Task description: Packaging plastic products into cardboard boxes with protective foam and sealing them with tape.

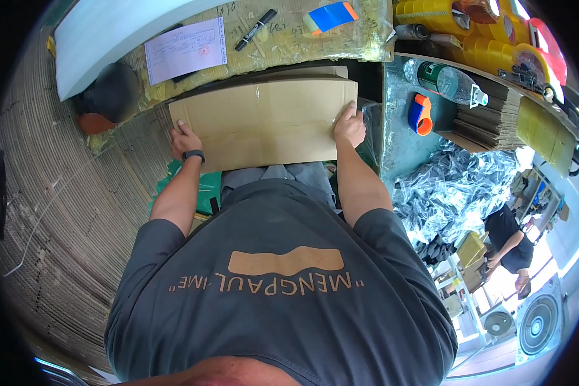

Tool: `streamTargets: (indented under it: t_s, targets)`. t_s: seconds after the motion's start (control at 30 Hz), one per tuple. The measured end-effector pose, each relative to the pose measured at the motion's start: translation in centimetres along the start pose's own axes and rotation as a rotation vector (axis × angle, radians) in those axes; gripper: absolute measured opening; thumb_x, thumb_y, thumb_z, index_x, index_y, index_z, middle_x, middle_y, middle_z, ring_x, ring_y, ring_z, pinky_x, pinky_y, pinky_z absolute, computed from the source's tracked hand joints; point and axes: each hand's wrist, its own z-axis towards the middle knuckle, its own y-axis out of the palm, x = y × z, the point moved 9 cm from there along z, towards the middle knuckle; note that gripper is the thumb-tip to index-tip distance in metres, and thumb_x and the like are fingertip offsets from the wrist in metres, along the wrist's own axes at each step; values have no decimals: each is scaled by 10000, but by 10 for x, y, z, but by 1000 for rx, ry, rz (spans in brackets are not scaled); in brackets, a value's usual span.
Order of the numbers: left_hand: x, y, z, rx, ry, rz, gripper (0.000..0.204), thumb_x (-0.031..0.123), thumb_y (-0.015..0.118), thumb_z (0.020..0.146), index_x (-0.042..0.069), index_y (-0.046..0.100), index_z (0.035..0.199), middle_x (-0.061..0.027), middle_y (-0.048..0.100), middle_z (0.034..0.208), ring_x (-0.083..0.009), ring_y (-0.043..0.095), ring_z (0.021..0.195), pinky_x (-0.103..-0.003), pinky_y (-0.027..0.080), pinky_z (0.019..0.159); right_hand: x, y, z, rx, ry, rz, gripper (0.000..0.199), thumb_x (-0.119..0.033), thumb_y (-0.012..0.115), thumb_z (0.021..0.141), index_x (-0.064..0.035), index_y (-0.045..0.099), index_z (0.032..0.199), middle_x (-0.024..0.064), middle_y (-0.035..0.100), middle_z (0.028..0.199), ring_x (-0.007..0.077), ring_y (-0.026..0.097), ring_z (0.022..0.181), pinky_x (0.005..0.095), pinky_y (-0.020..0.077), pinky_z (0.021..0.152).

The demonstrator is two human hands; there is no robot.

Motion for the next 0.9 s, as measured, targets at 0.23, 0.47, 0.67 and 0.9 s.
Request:
streamTargets:
  t_s: [0.23,0.47,0.67,0.9]
  targets:
    - [-1,0,1,46,41,-10,625,631,427,1064,42,620,1148,-291,759,1055,-520,719,973,-650,541,816,-4,-2,-2,-31,7,8,798,-715,315,1059,-63,742,1232,290,768,1113,495,729,1065,599,562,935]
    - [1,2,1,4,21,-11,623,633,435,1060,45,620,1151,-282,761,1070,-525,717,976,-647,545,814,-2,-2,-1,-26,23,-16,804,-721,316,1057,-64,734,1257,288,768,1117,491,729,1072,593,564,944]
    - [-13,12,12,40,35,-17,628,635,440,1058,39,612,1155,-275,764,1067,-516,721,975,-633,552,816,-11,-5,-8,-41,24,-3,798,-707,316,1061,-57,718,1291,284,765,1152,482,727,1100,590,561,960]
    - [-6,9,8,-26,23,-11,639,646,440,1060,38,621,1140,-273,771,1054,-504,731,982,-628,560,826,-9,-6,-7,-57,6,-8,818,-698,306,1067,-33,703,1330,278,761,1195,470,722,1138,577,558,985]
